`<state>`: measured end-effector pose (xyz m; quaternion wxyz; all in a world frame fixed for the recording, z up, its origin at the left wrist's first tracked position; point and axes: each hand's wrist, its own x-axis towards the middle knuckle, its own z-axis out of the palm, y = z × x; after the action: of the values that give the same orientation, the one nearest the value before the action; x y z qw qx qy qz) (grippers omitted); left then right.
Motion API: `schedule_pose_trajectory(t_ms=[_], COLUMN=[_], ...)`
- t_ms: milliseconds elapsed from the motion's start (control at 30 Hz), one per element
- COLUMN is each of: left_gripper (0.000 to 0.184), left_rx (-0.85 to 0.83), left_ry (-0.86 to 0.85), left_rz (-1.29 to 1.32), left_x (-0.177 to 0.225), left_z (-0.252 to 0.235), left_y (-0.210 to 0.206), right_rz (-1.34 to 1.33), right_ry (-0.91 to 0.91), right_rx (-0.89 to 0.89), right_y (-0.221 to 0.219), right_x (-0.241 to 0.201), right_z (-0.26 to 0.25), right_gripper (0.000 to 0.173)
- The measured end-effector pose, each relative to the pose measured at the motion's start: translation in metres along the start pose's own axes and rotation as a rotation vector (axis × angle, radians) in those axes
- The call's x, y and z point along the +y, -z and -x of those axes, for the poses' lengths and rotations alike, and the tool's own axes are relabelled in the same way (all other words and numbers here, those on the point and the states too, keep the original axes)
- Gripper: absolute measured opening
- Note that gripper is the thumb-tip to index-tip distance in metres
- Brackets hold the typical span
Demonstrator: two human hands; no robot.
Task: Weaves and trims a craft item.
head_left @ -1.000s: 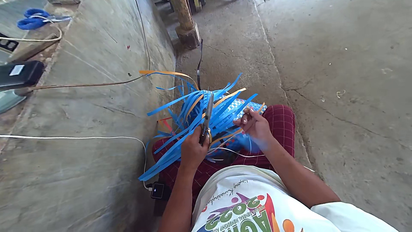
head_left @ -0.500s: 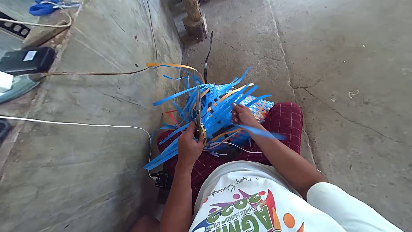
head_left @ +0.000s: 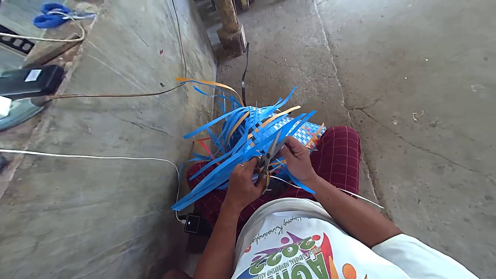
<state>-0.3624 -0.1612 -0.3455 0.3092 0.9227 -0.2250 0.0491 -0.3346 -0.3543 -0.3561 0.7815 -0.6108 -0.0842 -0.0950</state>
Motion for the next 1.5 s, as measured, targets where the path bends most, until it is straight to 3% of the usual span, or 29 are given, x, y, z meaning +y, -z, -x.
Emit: schedule_pose_trajectory(t_ms=[633,767,967,1167,1400,1500], left_gripper=[0.033,0.041,0.034,0.039,0.032,0.032], left_rx=[0.058,0.061,0.099,0.126,0.016,0.115], left_ry=[0.008,-0.006,0.0,0.04,0.221,0.244], left_rz=[-0.077,-0.074,-0.043,-0.087,-0.202,-0.299], left_x=[-0.004,-0.001,-0.003,-0.002,-0.003,-0.015], left_z=[0.001,-0.004,-0.005,-0.005,-0.03,-0.059], left_y=[0.003,0.009,0.009,0.021,0.085,0.131], right_rz=[0.018,0.096,0.182,0.357,0.353,0.303], right_ry=[0.043,0.096,0.157,0.24,0.131,0.128], right_rx=[-0.056,-0.141,-0.143,-0.161,-0.152,-0.107], right_y=[-0.004,-0.008,-0.009,-0.006,0.012,0.024], right_x=[-0.003,0.001,0.001,0.004,0.003,-0.023], right_z=[-0.011,-0.01,-0.014,-0.017,-0.025,-0.033], right_gripper=[0.019,0.021,0.022,0.024,0.03,0.043])
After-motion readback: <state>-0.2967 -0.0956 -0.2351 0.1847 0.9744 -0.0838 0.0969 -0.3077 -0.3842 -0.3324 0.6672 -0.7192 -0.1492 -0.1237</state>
